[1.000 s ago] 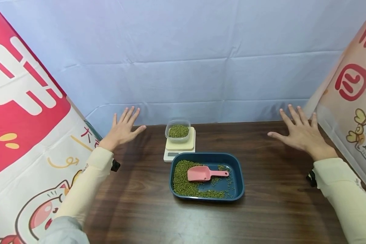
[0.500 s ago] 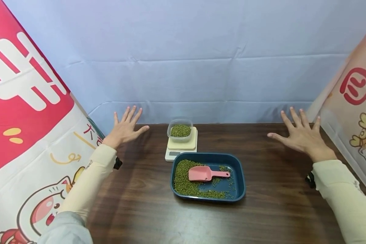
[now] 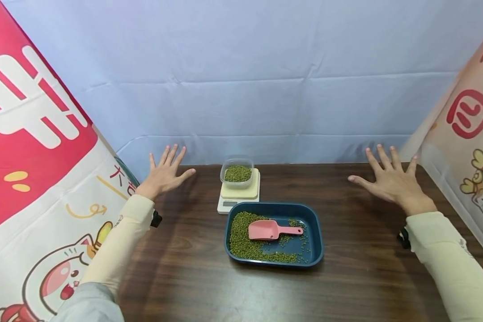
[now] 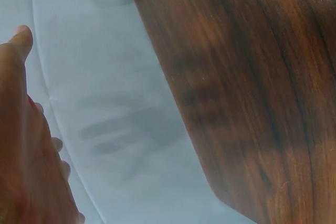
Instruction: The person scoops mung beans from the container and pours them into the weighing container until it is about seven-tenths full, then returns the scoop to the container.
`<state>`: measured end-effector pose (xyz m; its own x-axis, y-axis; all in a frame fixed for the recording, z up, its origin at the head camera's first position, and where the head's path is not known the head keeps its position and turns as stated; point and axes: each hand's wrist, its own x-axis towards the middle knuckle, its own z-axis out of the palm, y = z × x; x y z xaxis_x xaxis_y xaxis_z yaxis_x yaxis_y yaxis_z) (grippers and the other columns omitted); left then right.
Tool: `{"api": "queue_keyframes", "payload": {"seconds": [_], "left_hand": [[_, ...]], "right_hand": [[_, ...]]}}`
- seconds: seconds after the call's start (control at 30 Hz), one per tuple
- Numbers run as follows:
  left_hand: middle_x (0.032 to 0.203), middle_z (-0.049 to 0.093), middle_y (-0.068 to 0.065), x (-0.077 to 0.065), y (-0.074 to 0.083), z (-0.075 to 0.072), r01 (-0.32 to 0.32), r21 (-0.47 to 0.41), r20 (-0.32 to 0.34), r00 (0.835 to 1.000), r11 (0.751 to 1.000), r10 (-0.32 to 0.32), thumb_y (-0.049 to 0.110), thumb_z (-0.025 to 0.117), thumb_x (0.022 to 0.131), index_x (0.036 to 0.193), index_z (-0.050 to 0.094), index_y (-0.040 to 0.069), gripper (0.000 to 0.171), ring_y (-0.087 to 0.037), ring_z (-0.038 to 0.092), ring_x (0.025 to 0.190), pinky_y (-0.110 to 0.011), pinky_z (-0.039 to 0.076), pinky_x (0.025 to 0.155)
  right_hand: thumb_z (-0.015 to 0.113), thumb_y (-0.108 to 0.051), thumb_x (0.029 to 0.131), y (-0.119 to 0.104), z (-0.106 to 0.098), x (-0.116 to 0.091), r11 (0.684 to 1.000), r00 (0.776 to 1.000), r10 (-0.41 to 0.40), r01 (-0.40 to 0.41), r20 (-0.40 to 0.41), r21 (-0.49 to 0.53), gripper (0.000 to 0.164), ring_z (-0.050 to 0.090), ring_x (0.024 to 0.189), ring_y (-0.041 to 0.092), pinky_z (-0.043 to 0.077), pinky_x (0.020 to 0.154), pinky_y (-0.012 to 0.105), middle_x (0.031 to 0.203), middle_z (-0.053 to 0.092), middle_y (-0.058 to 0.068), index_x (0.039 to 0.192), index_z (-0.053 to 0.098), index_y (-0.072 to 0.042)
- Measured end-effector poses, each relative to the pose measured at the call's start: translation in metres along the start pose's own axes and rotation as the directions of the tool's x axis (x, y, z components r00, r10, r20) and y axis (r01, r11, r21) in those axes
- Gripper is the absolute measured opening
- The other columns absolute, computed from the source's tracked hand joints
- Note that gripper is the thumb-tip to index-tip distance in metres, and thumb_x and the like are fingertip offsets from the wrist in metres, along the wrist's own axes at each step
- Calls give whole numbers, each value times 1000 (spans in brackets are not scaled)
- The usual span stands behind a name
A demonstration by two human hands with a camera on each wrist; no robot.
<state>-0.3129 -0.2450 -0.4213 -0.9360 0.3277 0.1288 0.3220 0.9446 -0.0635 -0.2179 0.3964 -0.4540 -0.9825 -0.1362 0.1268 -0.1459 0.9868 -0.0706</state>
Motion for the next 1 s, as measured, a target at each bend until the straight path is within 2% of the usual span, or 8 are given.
{"api": "queue_keyframes", "payload": {"seconds": [0.17, 0.43, 0.5, 0.67, 0.83, 1.0], "left_hand": [[162, 1, -12, -1, 1, 3, -2, -7, -12, 1000, 1000, 2, 81, 19, 87, 155, -7, 29, 90, -33, -4, 146, -77, -12, 107], [162, 0, -11, -1, 6, 2, -8, -28, -15, 1000, 1000, 7, 79, 22, 88, 157, 2, 24, 90, -34, -4, 146, -74, -18, 106], [162, 3, -12, -1, 6, 2, -9, -23, -22, 1000, 1000, 8, 79, 22, 88, 157, 4, 23, 91, -34, -2, 146, -75, -15, 107], [162, 3, -13, 0, 4, 5, -10, -11, -31, 999, 1000, 9, 79, 21, 89, 157, 1, 24, 90, -34, -3, 145, -77, -8, 107], [162, 2, -13, 0, 4, 6, -13, -23, -38, 999, 1000, 12, 79, 21, 89, 157, 4, 22, 90, -34, -4, 145, -77, -8, 107], [162, 3, -14, 0, 4, 8, -15, -32, -30, 999, 999, 14, 78, 21, 90, 157, 1, 23, 89, -34, -5, 145, -77, -10, 107]], "right_hand": [[40, -68, 92, -6, -1, 0, 1000, 1000, -9, 9, -5, -3, 96, -30, 136, 34, -34, 93, 72, 157, -21, 16, 154, -13, -18], [42, -68, 91, -5, 3, -3, 1000, 1000, -7, 7, -23, -3, 97, -29, 137, 33, -29, 95, 76, 157, -22, 14, 154, -12, -18], [41, -68, 91, -4, 3, -3, 1000, 1000, -6, 6, -22, -4, 97, -29, 137, 34, -31, 94, 75, 157, -22, 14, 154, -13, -18], [41, -69, 91, -1, 2, -4, 1000, 1000, 0, 0, -23, -7, 97, -28, 137, 35, -32, 95, 73, 157, -22, 15, 154, -13, -19], [42, -69, 90, 1, 2, -5, 1000, 1000, 8, -8, -26, -7, 98, -31, 136, 32, -31, 95, 74, 157, -20, 18, 154, -13, -18], [41, -69, 90, -1, 0, -7, 1000, 1000, 17, -17, -17, -9, 99, -31, 136, 33, -30, 94, 75, 157, -19, 20, 154, -13, -17]]}}
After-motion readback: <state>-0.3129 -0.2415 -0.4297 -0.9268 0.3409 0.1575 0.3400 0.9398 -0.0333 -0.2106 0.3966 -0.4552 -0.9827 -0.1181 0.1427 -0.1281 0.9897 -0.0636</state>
